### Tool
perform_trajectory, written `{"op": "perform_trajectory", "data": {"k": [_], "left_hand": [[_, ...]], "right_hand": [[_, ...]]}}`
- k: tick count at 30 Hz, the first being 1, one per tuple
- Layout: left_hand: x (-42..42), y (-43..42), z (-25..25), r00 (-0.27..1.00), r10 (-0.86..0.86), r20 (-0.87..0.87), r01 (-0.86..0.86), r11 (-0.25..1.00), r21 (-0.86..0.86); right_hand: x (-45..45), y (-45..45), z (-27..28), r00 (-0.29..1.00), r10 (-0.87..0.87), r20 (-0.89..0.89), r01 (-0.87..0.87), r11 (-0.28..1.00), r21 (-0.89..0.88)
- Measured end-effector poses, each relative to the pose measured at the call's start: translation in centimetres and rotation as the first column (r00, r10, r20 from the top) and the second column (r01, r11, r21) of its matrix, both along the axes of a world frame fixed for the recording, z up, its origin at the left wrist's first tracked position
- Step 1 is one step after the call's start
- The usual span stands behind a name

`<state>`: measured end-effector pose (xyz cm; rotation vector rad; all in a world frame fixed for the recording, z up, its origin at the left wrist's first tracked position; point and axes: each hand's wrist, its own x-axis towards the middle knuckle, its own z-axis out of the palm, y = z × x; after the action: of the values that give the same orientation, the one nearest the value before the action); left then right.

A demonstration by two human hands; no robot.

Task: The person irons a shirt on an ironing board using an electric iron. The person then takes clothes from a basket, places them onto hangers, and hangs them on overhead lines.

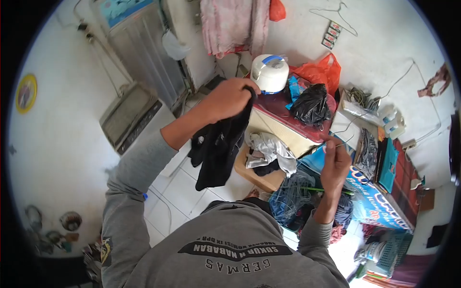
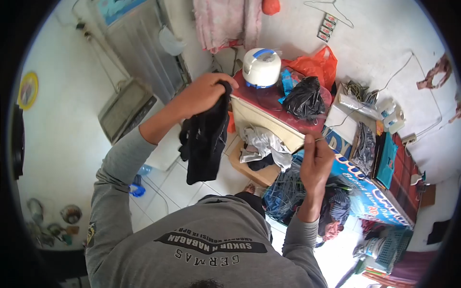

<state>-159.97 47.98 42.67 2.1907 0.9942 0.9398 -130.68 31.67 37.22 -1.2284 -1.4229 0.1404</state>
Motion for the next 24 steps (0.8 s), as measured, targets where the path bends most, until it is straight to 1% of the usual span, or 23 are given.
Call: {"op": "perform_trajectory", "data": {"k": [1, 2, 3, 4, 5, 6, 7, 8, 9, 10, 11, 12, 13, 14, 15, 16, 17, 18, 19, 20, 21, 22, 24], "left_hand": [[0.5, 1.0, 2.0, 0.996, 0.081, -0.028, -0.084, 0.982, -0.169], [0.9, 1.8, 3.4, 0.997, 0.067, -0.039, -0.073, 0.983, -0.171], [1.3, 2.7, 4.6, 0.991, 0.103, -0.088, -0.115, 0.982, -0.147], [1.7, 3.8, 5.3, 0.981, 0.142, -0.131, -0.157, 0.981, -0.115], [2.0, 5.3, 4.7, 0.99, 0.116, -0.076, -0.121, 0.99, -0.072], [2.8, 6.1, 5.1, 0.992, 0.105, -0.072, -0.11, 0.992, -0.067], [3.6, 6.5, 5.7, 0.985, 0.136, -0.111, -0.138, 0.99, -0.015], [4.4, 6.9, 6.2, 0.975, 0.165, -0.15, -0.162, 0.986, 0.034], [5.3, 7.6, 6.4, 0.977, 0.148, -0.153, -0.146, 0.989, 0.028], [6.2, 8.3, 6.6, 0.978, 0.131, -0.16, -0.122, 0.99, 0.066], [7.1, 9.1, 6.9, 0.98, 0.114, -0.163, -0.097, 0.989, 0.111], [7.9, 9.8, 7.0, 0.983, 0.098, -0.156, -0.08, 0.99, 0.119], [8.6, 10.4, 6.9, 0.987, 0.08, -0.141, -0.062, 0.989, 0.132], [9.2, 11.1, 6.8, 0.99, 0.064, -0.128, -0.045, 0.988, 0.145], [9.7, 12.2, 6.7, 0.99, 0.049, -0.129, -0.029, 0.988, 0.151], [10.2, 13.4, 6.6, 0.994, 0.013, -0.109, -0.01, 1.0, 0.025], [10.6, 14.3, 6.6, 0.996, -0.021, -0.084, 0.012, 0.994, -0.104], [11.0, 15.1, 6.7, 0.996, -0.038, -0.08, 0.03, 0.994, -0.102], [11.4, 15.8, 6.7, 0.989, 0.002, 0.151, 0.056, 0.923, -0.381], [11.6, 16.7, 6.9, 0.931, 0.106, 0.348, 0.142, 0.776, -0.614], [11.1, 18.0, 6.9, 0.891, 0.073, 0.448, 0.269, 0.711, -0.65], [10.8, 19.1, 6.8, 0.89, 0.062, 0.453, 0.281, 0.707, -0.649], [10.7, 20.7, 6.6, 0.844, 0.117, 0.523, 0.327, 0.66, -0.676]], "right_hand": [[1.2, 0.7, 0.5, 0.99, -0.132, 0.054, 0.135, 0.99, -0.048], [2.2, 1.1, 1.2, 0.988, -0.145, 0.044, 0.147, 0.988, -0.053], [3.3, 1.4, 2.1, 0.974, -0.16, -0.162, 0.143, 0.984, -0.11], [4.3, 1.8, 2.6, 0.917, -0.176, -0.357, 0.127, 0.979, -0.157], [5.2, 2.6, 2.4, 0.857, -0.085, -0.509, 0.072, 0.996, -0.046], [5.3, 3.6, 2.7, 0.857, -0.092, -0.507, 0.083, 0.996, -0.04], [4.5, 4.7, 3.0, 0.713, 0.105, -0.693, 0.034, 0.982, 0.183], [3.4, 5.7, 3.2, 0.523, 0.323, -0.789, 0.041, 0.915, 0.401], [2.1, 6.7, 3.5, 0.504, 0.349, -0.79, 0.035, 0.906, 0.422], [0.9, 7.9, 3.3, 0.49, 0.419, -0.765, 0.007, 0.875, 0.484], [-0.2, 9.0, 3.0, 0.522, 0.424, -0.74, -0.025, 0.875, 0.484], [-1.8, 10.6, 3.0, 0.458, 0.438, -0.773, 0.031, 0.862, 0.507], [-3.0, 12.2, 2.6, 0.446, 0.461, -0.767, 0.032, 0.848, 0.529], [-3.7, 13.9, 2.2, 0.443, 0.546, -0.711, -0.018, 0.798, 0.602], [-4.6, 15.7, 1.7, 0.491, 0.558, -0.669, 0.005, 0.766, 0.642], [-5.0, 17.6, 0.2, 0.573, 0.507, -0.644, 0.006, 0.783, 0.622], [-5.0, 19.0, -0.8, 0.554, 0.491, -0.672, -0.006, 0.81, 0.586], [-4.8, 20.2, -1.6, 0.536, 0.474, -0.699, -0.021, 0.835, 0.55], [-4.2, 20.8, -2.7, 0.548, 0.465, -0.696, -0.011, 0.835, 0.549], [-3.5, 21.3, -3.9, 0.56, 0.415, -0.717, -0.001, 0.866, 0.5], [-3.1, 21.5, -3.9, 0.569, 0.386, -0.726, 0.008, 0.88, 0.475], [-2.7, 21.7, -4.0, 0.579, 0.357, -0.733, 0.017, 0.893, 0.449], [-2.2, 21.7, -3.3, 0.487, 0.37, -0.791, 0.09, 0.88, 0.467]]}}
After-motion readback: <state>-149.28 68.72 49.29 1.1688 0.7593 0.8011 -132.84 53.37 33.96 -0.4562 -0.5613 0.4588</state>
